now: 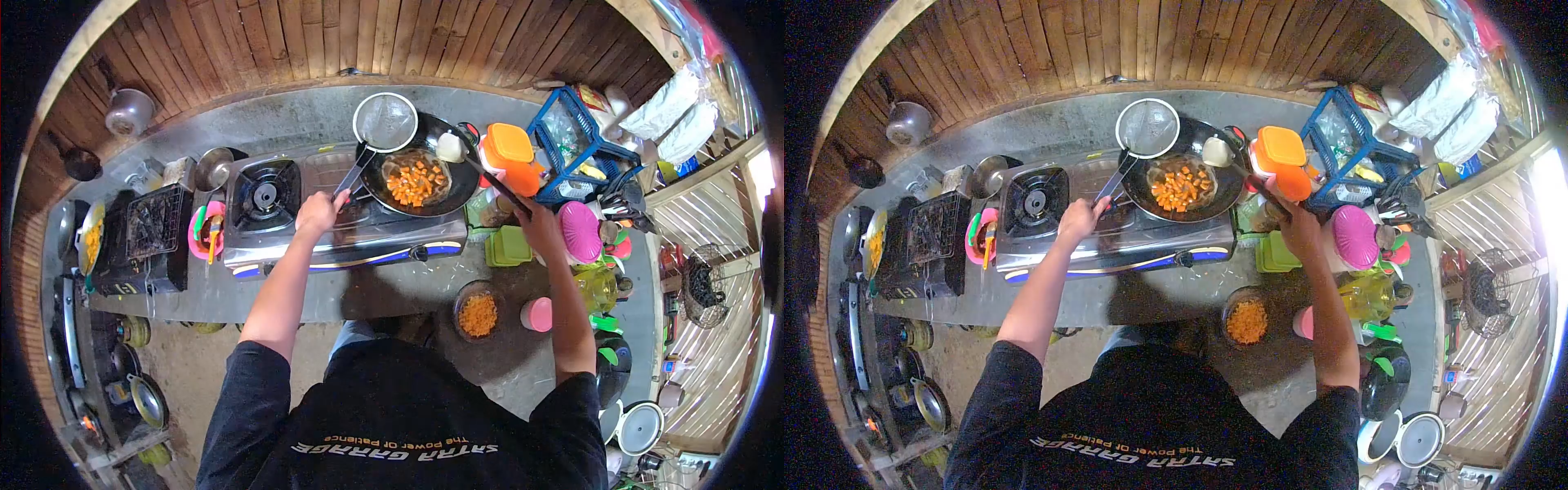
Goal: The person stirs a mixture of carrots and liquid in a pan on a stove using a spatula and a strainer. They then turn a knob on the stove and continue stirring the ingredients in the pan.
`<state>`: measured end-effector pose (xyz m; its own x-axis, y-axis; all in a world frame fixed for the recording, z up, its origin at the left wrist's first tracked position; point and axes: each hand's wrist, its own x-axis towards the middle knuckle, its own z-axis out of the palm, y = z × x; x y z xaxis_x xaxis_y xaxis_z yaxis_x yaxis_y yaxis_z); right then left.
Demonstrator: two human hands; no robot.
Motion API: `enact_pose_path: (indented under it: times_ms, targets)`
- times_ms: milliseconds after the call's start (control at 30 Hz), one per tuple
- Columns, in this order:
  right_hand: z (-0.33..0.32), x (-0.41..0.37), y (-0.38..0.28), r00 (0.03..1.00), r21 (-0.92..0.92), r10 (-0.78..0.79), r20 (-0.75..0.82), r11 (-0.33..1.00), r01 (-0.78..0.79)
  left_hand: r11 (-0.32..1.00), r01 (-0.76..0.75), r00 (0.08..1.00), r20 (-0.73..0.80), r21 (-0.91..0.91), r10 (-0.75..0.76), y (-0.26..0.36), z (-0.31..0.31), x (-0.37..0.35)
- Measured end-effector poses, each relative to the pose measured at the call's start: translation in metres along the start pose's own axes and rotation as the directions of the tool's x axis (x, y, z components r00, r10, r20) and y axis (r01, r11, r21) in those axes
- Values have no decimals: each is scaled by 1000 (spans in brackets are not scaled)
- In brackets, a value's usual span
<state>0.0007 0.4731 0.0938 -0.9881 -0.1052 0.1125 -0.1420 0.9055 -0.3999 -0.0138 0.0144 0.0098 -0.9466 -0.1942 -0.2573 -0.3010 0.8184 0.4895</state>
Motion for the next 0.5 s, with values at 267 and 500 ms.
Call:
enact_pose_path:
  times_ms: [267, 500]
  targets:
    - [72, 6, 33, 989, 360, -105, 103, 931, 61, 1000, 26, 1000, -12, 10, -26, 8, -8, -8]
    - [-42, -37, -57, 979, 31, 34, 200, 999, -41, 999, 19, 1000, -4, 39, -19, 3, -7, 0]
